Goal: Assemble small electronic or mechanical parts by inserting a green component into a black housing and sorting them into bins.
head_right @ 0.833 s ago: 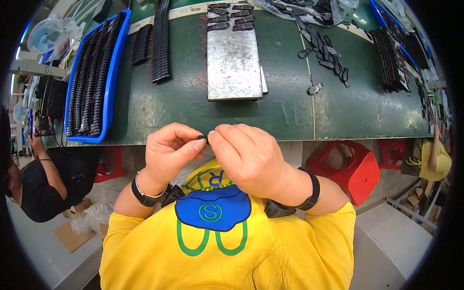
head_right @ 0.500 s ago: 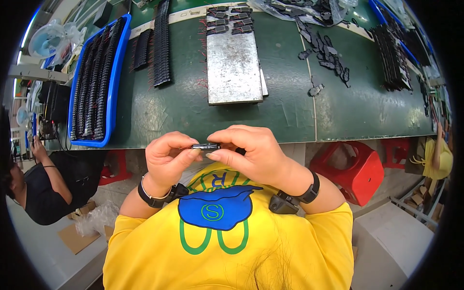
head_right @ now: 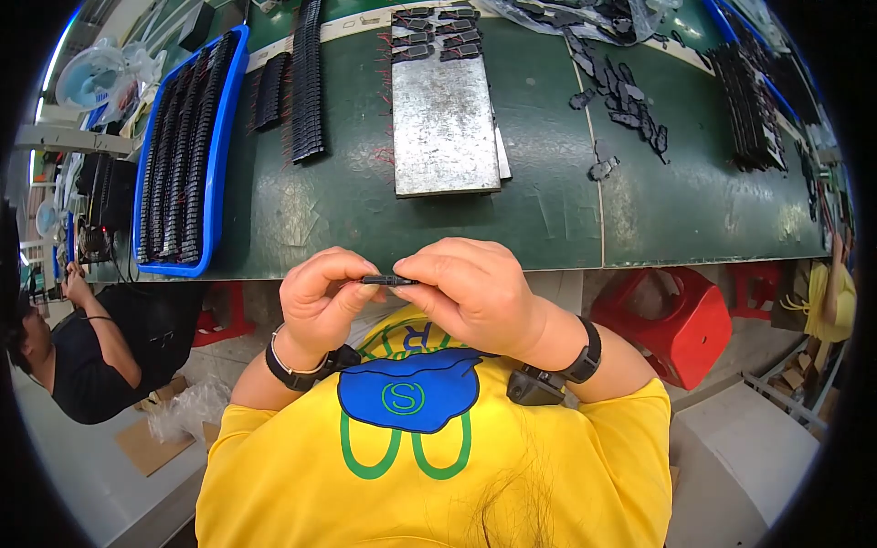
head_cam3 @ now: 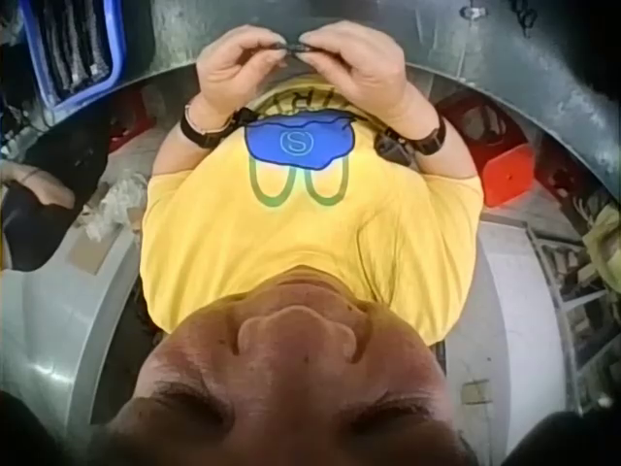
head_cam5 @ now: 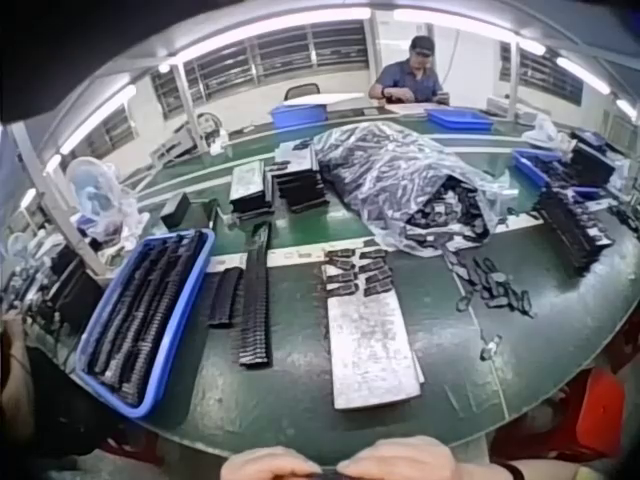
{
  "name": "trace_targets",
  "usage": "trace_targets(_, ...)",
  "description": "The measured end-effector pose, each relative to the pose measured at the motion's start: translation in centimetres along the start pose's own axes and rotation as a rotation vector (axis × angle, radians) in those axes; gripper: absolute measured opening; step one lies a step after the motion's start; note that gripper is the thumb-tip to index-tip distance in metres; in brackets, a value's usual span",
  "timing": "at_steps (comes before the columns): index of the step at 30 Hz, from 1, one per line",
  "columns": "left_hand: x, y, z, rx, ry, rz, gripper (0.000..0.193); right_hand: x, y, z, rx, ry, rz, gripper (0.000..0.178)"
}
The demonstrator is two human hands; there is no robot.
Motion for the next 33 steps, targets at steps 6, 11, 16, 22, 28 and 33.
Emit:
trace_targets(6, -0.2, -1.1, -0.2, 0.112, 0.052, -0.087, 0.010, -0.2, 0.1, 0.0, 0.004, 0.006, -0.009, 0.021)
trace_targets(11, -0.8, -2.5, -0.7, 0.301, 0.077, -0.349, 0.010, -0.4, 0.6, 0.0, -0.041, -0.014, 0.006, 0.022)
trace_targets(16, -0.7, -3.1, -0.8, 0.322, 0.141, -0.527, 0.011, -0.3, 1.5, -0.1, -0.264, 0.082, 0.155, 0.024)
trace_targets(22, 0.0, -1.9, -0.7, 0.124, 0.151, -0.363, 0.013, -0.4, 2.0, -0.2, -0.283, 0.024, 0.145, 0.022)
trace_targets(28, 0.4, 1.2, 1.2, -0.073, 0.053, -0.033, 0.018, -0.4, 0.9, 0.2, -0.066, -0.047, 0.010, 0.018)
trace_targets(33, -0.4, 5.4, 2.2, -0.528, -0.144, 0.431, 0.021, -1.1, 0.1, -0.1, -0.023, -0.111, -0.004, 0.020)
Point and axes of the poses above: each hand's wrist, its own z-axis towards the middle knuckle, its own x-axis out of the back of the hand, y = z × x, the point moved 8 cm from there along z, towards the middle knuckle, and after that the axes turned 14 degrees about y, right-handed, at the moved point
